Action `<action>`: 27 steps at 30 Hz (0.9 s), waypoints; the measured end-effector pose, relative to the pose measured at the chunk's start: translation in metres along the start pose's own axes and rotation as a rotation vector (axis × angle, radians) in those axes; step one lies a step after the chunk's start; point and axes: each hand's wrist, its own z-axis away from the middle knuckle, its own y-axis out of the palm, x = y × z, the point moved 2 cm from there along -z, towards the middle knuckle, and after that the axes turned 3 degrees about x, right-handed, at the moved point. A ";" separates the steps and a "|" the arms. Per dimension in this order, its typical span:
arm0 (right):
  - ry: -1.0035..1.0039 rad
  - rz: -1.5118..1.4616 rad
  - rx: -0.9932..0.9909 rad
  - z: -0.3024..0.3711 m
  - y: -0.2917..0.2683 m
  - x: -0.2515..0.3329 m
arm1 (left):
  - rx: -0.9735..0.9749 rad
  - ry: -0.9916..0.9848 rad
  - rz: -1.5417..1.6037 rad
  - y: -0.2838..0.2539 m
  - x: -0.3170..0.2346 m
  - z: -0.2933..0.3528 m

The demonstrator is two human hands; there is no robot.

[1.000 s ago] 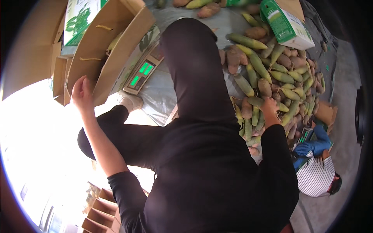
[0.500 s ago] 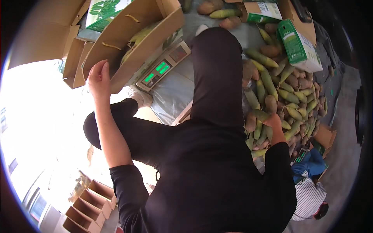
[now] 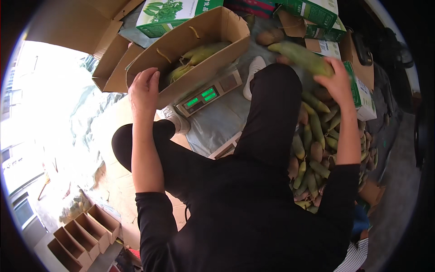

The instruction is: The recorder is sorting vegetables from a large pile on the floor into cardboard boxes and weighing them.

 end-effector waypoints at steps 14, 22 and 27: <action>-0.671 -0.125 0.027 -0.130 0.161 0.202 | -0.061 0.015 0.053 -0.007 0.005 -0.005; -0.166 -0.512 0.014 -0.159 0.118 0.144 | -0.072 0.012 0.052 -0.012 0.006 0.000; 0.275 -0.841 0.181 -0.178 0.132 0.107 | -0.080 -0.031 0.118 -0.010 0.005 -0.001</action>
